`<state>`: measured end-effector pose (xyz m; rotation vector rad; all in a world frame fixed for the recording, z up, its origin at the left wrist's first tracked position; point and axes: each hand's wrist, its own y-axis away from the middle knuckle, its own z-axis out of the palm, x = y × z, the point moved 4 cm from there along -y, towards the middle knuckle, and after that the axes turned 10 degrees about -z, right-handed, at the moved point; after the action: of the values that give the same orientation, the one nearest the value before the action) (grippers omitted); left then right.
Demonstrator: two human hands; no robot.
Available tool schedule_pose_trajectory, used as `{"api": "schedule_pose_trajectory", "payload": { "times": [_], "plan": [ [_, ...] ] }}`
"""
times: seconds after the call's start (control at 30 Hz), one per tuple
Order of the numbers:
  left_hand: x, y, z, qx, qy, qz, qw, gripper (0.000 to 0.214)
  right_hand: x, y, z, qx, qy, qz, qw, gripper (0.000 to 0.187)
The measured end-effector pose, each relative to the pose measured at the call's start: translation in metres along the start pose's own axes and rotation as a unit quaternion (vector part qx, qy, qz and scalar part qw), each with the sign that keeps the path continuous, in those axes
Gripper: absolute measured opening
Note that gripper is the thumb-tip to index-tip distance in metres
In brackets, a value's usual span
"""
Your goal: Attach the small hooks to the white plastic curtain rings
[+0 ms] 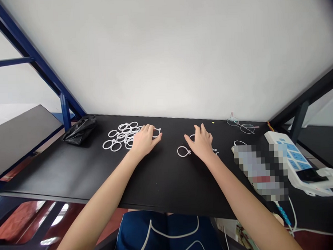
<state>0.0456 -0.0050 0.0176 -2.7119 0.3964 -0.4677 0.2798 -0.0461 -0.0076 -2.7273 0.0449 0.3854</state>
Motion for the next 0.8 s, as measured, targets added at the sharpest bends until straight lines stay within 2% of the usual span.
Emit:
{"api": "schedule_pose_trajectory", "payload": {
  "times": [0.1,0.33,0.5,0.63,0.8],
  "plan": [
    [-0.01,-0.003,0.003,0.008,-0.058,0.014,0.998,0.034,0.001,-0.001,0.001,-0.043,-0.016,0.009,0.999,0.055],
    [-0.026,-0.006,0.009,-0.011,-0.114,-0.027,0.993,0.03,-0.003,0.0,0.001,-0.062,-0.03,-0.029,0.997,0.045],
    [-0.028,-0.005,0.011,-0.037,-0.126,-0.038,0.991,0.028,-0.001,0.0,-0.002,-0.049,-0.031,-0.028,0.998,0.036],
    [-0.028,-0.004,0.01,-0.037,-0.123,-0.045,0.991,0.026,0.0,-0.002,-0.001,-0.008,-0.101,-0.058,0.993,0.032],
    [-0.024,-0.003,0.008,-0.03,-0.121,-0.038,0.991,0.029,-0.002,-0.004,0.003,0.042,-0.193,-0.109,0.974,0.034]
  ]
}}
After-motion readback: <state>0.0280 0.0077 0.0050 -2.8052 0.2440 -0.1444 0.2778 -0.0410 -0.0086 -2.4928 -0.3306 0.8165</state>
